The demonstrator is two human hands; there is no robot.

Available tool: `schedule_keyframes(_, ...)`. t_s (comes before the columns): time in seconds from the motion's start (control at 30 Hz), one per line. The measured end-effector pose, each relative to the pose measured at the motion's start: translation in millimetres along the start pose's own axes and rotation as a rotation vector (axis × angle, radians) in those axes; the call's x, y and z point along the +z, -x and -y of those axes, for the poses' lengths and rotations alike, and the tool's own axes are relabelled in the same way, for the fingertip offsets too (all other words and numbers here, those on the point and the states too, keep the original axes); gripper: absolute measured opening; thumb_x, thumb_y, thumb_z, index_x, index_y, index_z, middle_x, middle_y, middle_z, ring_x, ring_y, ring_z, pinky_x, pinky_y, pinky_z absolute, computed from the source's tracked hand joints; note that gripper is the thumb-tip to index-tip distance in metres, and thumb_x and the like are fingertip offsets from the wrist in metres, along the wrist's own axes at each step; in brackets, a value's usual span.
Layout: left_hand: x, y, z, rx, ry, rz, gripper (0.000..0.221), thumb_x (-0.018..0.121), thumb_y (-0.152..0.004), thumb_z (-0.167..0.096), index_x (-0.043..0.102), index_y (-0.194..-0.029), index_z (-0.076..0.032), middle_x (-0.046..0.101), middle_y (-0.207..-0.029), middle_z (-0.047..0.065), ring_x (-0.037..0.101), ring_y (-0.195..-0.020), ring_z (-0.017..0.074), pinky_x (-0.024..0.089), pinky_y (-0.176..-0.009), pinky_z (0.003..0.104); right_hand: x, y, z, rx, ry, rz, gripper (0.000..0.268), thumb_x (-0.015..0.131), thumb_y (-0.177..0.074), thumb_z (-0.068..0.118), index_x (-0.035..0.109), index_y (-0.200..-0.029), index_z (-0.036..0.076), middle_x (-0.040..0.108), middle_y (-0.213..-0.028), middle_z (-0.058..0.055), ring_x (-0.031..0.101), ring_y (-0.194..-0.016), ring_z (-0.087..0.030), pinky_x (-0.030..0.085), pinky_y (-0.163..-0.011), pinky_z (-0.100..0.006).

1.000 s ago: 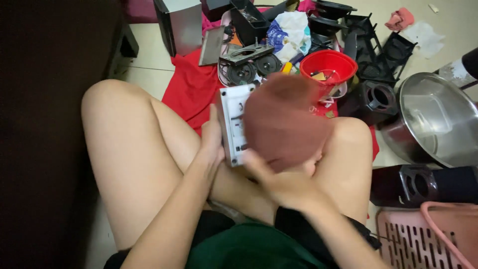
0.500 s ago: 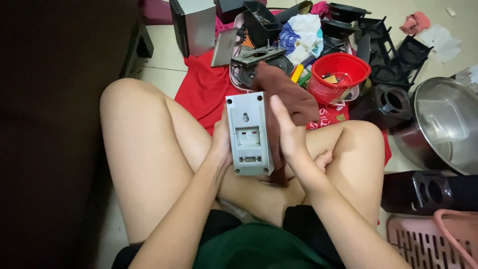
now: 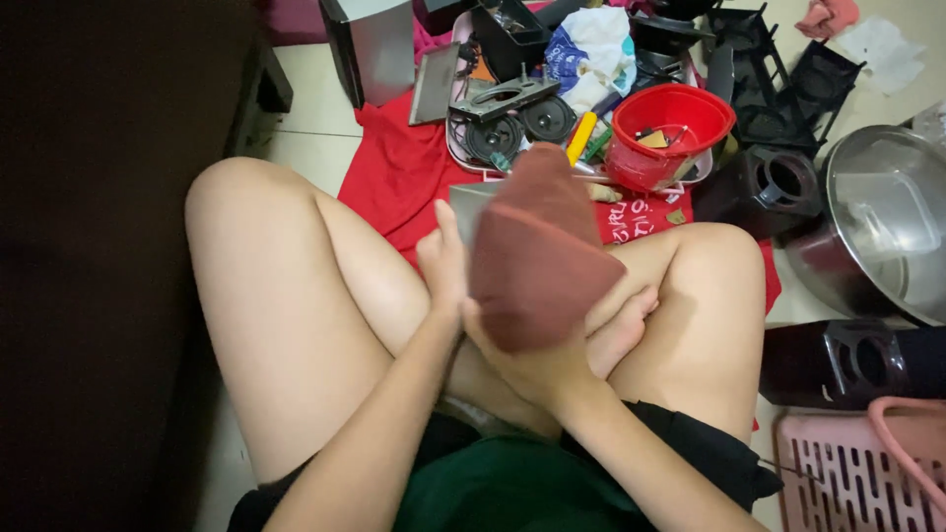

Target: Cleaning the edges and interior of a small project box using a toothbrush and a cloth.

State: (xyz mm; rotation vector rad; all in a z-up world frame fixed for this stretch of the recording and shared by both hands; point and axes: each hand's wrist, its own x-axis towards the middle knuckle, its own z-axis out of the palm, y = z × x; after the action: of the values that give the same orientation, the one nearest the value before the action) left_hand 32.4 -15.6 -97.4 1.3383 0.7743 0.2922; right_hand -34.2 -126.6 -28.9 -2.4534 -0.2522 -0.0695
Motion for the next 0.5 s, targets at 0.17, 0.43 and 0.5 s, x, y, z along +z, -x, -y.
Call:
schedule_keyframes(0.17,-10.0,-2.3,11.7,0.039,0.023,0.064,0.054,0.046,-0.086,-0.048,0.061,-0.055,-0.007,0.06,-0.058,0.006,0.055,-0.061,0.0162,0.045,-0.063,0.031,-9.8,-46.4,47.6,-0.543,0.556,-0.23,0.037,0.061,-0.054,0.041,0.071,-0.075,0.013,0.063,-0.078,-0.017,0.049,-0.107,-0.048,0.008,-0.094,-0.074)
schedule_keyframes(0.43,6.7,1.3,-5.7,0.179,0.132,0.111,0.056,0.045,-0.092,-0.039,0.039,-0.044,-0.012,0.036,-0.042,-0.003,0.035,-0.044,0.0101,0.032,-0.04,0.025,-31.1,-108.8,55.0,0.1,0.371,0.288,0.049,0.053,-0.073,0.054,0.066,-0.088,0.01,0.063,-0.092,-0.015,0.058,-0.095,-0.039,0.043,-0.081,-0.052)
schedule_keyframes(0.5,12.2,-7.4,3.3,0.177,0.091,0.118,0.058,0.044,-0.092,-0.041,0.038,-0.041,-0.014,0.034,-0.038,-0.004,0.033,-0.04,0.0089,0.03,-0.038,0.024,-31.9,-116.7,44.3,0.212,0.217,0.26,0.047,0.053,-0.072,0.052,0.065,-0.092,0.012,0.063,-0.096,-0.014,0.056,-0.099,-0.036,0.042,-0.084,-0.05)
